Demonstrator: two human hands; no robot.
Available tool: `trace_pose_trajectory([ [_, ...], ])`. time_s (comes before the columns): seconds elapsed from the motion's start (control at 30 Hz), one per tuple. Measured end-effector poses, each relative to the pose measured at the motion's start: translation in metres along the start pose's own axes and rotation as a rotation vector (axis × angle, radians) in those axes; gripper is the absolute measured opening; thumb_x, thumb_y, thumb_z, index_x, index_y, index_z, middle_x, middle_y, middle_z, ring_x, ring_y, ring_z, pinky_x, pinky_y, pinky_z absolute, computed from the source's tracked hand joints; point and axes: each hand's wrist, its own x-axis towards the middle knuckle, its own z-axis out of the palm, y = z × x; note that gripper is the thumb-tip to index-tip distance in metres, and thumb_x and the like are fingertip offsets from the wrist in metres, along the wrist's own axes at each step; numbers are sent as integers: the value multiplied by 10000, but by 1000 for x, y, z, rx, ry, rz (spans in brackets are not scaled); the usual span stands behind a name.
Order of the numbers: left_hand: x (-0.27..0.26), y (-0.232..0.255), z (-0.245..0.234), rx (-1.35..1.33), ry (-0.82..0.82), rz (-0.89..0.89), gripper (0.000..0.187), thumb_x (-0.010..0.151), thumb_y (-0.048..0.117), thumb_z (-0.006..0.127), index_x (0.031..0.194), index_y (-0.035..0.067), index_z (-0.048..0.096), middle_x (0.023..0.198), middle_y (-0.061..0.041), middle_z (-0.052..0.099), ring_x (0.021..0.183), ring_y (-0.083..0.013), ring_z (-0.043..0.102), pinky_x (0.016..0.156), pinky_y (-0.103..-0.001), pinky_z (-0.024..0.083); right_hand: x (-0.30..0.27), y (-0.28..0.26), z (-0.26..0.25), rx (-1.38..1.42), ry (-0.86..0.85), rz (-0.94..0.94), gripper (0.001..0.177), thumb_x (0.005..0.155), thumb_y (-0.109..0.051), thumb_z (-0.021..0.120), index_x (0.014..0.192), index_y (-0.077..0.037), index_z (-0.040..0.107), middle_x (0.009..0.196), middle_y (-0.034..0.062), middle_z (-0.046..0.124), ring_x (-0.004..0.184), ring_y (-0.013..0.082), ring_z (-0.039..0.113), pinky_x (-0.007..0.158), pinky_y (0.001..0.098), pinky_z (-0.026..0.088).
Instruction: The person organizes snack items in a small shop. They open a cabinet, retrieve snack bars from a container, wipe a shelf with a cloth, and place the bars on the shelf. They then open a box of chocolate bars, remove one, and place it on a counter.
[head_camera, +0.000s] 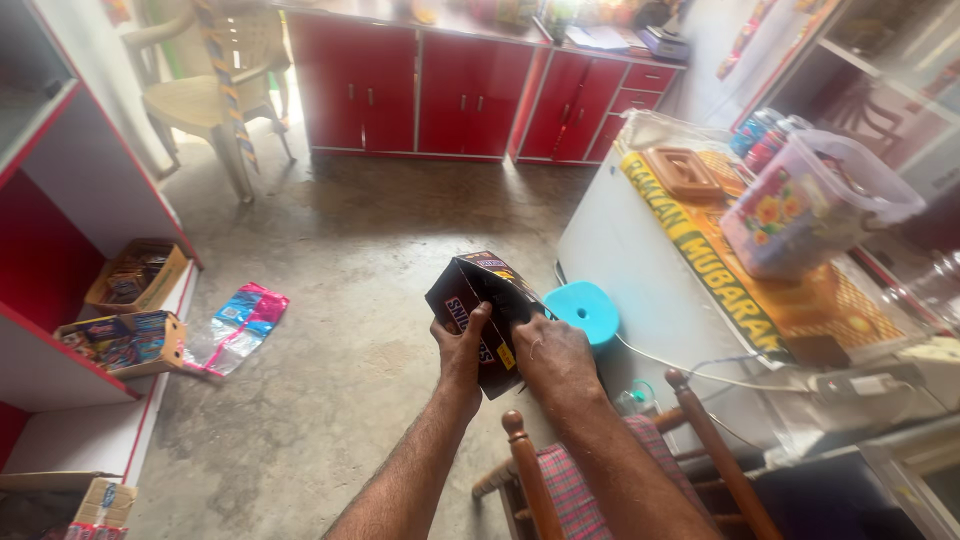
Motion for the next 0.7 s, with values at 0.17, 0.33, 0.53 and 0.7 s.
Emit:
trace_pose_trajectory([
  [0.17,34,29,-25,-9,27,25,1237,624,588,788,1522,167,49,1328,-200,405,1312,-361,500,1034,-604,556,38,-19,-1,49,106,-79,137,970,-91,654,1098,-47,677,943,154,763,788,251,783,636,341,654],
  [0.33,78,51,-37,-9,91,65,1250,620,606,790,1523,174,42,1325,-191,409,1304,-354,501,1038,-595,548,83,-35,-4,63,277,-148,246,907,-64,667,1147,-31,626,943,178,758,716,270,772,557,335,652],
  [0.53,146,81,-40,-124,24,127,1252,583,725,749,1495,97,167,1306,-243,498,1217,-399,600,965,-577,605,152,-31,-26,293,296,-310,288,860,-204,675,1134,-128,723,1051,190,702,734,287,752,629,357,647],
  [0.7,198,87,-22,-178,16,199,1185,669,783,691,1504,88,216,1406,-235,484,1235,-306,591,936,-459,626,221,-10,-27,521,120,-240,239,945,-154,615,1135,-156,759,1047,133,769,900,291,763,826,431,617],
])
